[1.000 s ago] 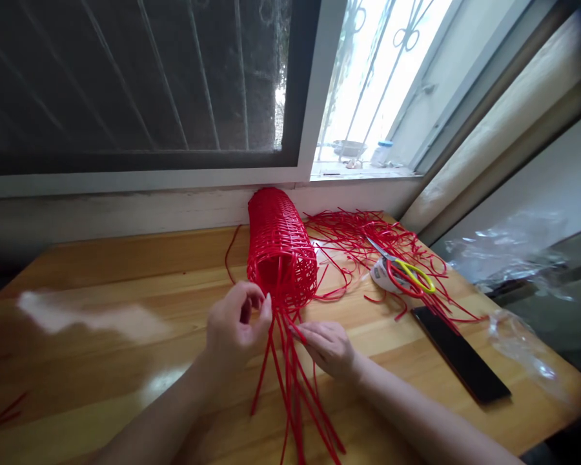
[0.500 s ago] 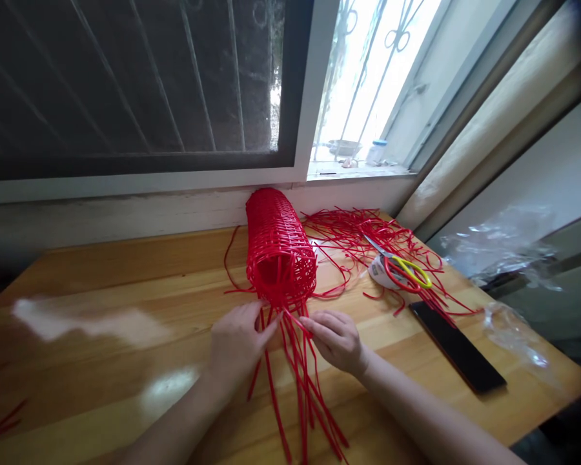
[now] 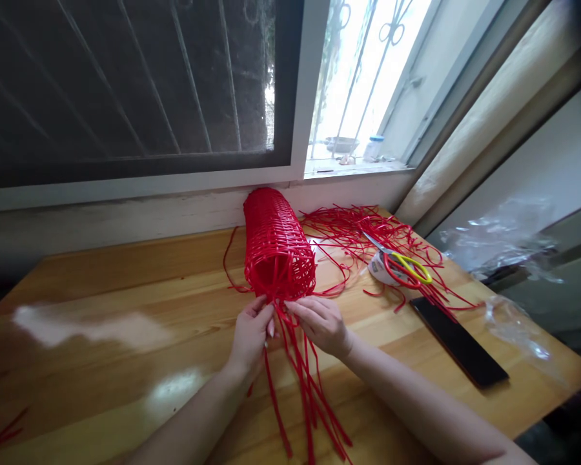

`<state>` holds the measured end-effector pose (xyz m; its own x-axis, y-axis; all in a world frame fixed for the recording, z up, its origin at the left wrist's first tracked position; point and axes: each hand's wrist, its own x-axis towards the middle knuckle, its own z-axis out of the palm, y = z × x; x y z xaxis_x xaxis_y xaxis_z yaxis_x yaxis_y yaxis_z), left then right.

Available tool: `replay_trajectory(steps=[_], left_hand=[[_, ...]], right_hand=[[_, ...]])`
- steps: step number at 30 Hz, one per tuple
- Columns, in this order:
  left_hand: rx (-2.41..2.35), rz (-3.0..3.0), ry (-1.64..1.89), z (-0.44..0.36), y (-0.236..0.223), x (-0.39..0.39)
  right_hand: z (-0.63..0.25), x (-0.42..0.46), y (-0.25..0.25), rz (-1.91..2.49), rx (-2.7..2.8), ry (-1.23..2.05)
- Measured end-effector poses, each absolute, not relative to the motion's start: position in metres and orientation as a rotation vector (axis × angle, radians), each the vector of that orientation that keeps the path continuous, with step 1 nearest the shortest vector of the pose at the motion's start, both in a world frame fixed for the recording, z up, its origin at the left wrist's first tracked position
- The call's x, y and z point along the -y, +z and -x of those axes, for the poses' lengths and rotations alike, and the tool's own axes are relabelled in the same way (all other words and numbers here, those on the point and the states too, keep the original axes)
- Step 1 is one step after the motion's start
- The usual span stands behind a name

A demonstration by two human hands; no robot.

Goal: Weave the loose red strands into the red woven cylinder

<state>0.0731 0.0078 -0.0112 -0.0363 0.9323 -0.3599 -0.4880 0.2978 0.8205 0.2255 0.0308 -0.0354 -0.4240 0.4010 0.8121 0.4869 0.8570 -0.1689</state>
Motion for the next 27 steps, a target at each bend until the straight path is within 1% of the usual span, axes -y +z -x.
replay_trajectory(steps=[8, 12, 18, 23, 27], left_hand=[[-0.810, -0.269, 1.174, -0.087, 0.006, -0.015], [-0.762, -0.228, 1.166, -0.088, 0.006, -0.018], [-0.832, -0.297, 1.245, -0.090, -0.010, -0.018], [-0.954, -0.409, 1.346, -0.097, -0.018, -0.011], [-1.021, -0.455, 1.352, -0.100, -0.021, -0.007]], right_hand=[[-0.216, -0.039, -0.027, 0.699, 1.962, -0.030], [-0.212, -0.041, -0.027, 0.736, 1.880, -0.003], [-0.207, -0.044, -0.017, 0.786, 1.885, 0.007], [-0.208, -0.049, -0.005, 0.819, 1.948, -0.094], [-0.207, -0.053, -0.002, 0.835, 2.021, -0.153]])
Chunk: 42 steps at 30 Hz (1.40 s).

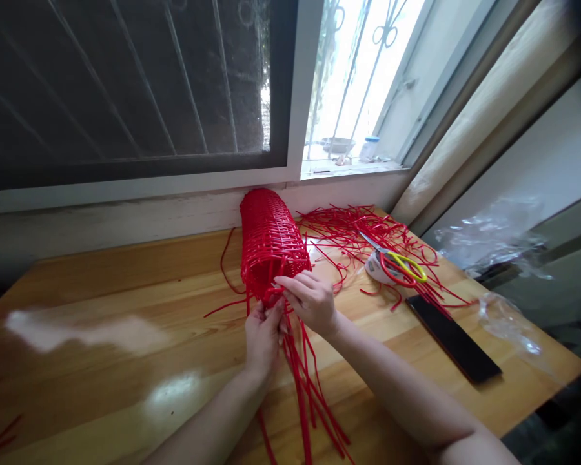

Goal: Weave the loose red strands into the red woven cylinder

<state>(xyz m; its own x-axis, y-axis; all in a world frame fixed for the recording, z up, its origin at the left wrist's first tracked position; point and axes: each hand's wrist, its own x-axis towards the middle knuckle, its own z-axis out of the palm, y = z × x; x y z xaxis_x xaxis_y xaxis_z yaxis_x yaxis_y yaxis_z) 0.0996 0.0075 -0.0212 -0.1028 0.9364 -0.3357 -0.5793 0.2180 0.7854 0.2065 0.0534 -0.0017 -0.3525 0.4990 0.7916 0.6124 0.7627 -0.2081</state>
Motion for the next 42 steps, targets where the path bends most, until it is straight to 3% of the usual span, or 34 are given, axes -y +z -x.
replay_trajectory(steps=[5, 14, 25, 42], left_hand=[[-1.083, -0.516, 1.220, -0.096, -0.024, -0.011], [-1.101, -0.657, 0.956, -0.081, -0.035, -0.018], [-0.974, -0.513, 1.274, -0.083, -0.026, -0.010], [-0.726, -0.331, 1.255, -0.085, -0.022, -0.013]], right_hand=[[-0.207, -0.053, -0.008, 0.787, 2.120, -0.174], [-0.224, -0.029, -0.053, 1.022, 1.882, 0.201], [-0.226, -0.029, -0.024, 0.711, 2.006, -0.271], [-0.226, -0.033, -0.020, 0.461, 2.104, -0.417]])
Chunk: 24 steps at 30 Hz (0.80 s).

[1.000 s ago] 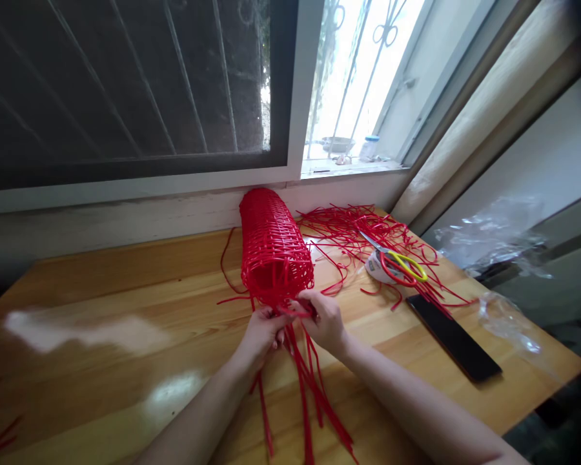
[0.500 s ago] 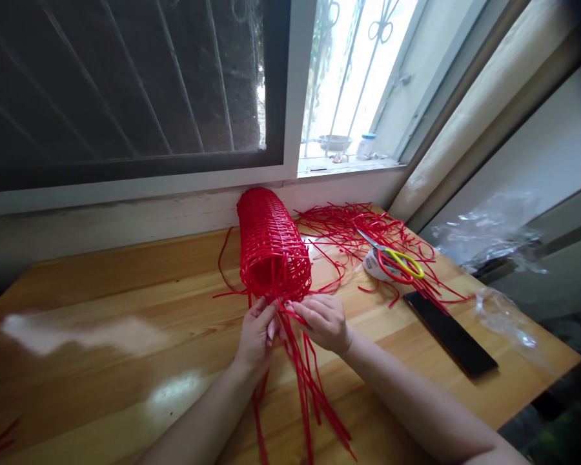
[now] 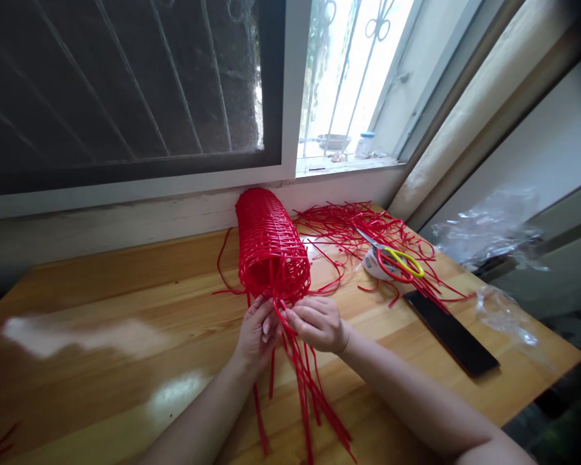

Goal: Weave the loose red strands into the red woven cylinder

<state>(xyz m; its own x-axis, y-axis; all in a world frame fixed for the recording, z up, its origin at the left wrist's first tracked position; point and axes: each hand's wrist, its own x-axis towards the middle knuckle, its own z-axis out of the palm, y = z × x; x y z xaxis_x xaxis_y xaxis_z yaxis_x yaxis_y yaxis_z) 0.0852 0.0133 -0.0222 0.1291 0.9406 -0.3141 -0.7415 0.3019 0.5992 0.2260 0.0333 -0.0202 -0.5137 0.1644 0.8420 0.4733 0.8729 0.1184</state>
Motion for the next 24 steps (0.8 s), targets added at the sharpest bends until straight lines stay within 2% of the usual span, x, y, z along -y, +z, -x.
replay_trajectory(steps=[24], left_hand=[[-0.850, -0.438, 1.301, -0.088, -0.028, -0.017]], right_hand=[[-0.235, -0.041, -0.033, 0.466, 2.158, -0.442]])
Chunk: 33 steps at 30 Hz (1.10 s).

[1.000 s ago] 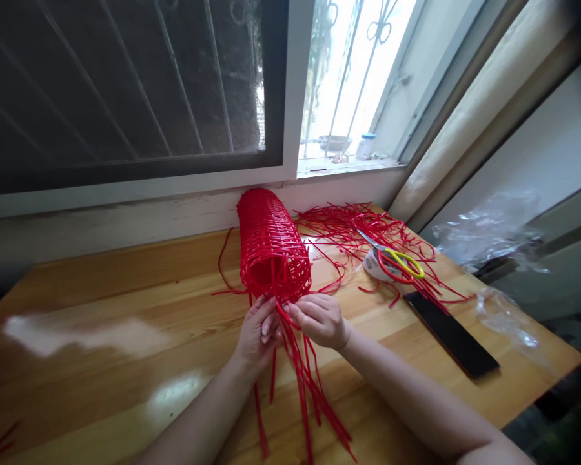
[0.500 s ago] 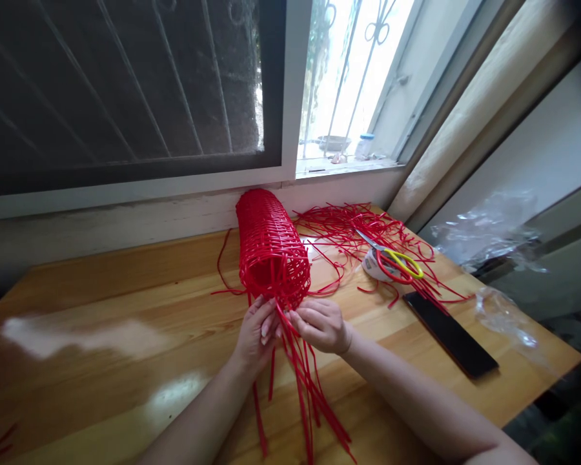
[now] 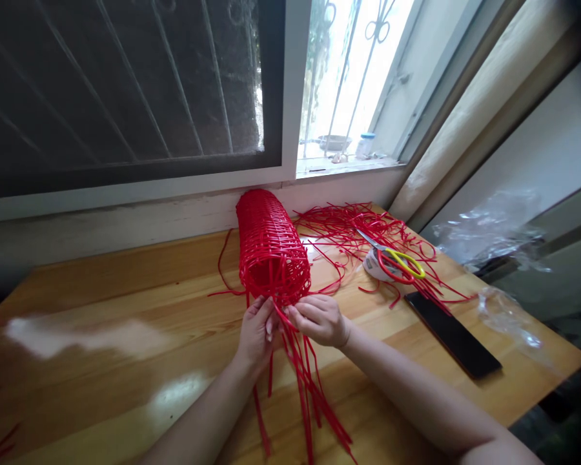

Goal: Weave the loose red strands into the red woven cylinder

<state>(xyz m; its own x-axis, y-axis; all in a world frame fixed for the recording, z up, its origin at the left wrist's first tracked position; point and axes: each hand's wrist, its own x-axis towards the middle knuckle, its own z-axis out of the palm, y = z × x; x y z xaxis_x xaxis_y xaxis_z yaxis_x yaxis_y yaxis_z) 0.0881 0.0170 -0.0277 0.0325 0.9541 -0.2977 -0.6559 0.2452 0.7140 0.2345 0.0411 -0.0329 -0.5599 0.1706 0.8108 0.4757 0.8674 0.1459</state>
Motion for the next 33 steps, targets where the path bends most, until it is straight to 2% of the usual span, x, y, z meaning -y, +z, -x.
replay_trajectory(steps=[12, 26, 33], left_hand=[[-0.902, -0.514, 1.314, -0.090, -0.031, -0.015], [-1.108, -0.627, 1.322, -0.089, -0.030, -0.016], [-1.138, -0.693, 1.110, -0.082, -0.040, -0.019]], right_hand=[[-0.219, -0.048, -0.004, 0.814, 2.169, -0.341], [-0.206, -0.053, 0.009, 1.015, 2.124, -0.187], [-0.218, -0.046, -0.013, 0.818, 1.986, 0.025]])
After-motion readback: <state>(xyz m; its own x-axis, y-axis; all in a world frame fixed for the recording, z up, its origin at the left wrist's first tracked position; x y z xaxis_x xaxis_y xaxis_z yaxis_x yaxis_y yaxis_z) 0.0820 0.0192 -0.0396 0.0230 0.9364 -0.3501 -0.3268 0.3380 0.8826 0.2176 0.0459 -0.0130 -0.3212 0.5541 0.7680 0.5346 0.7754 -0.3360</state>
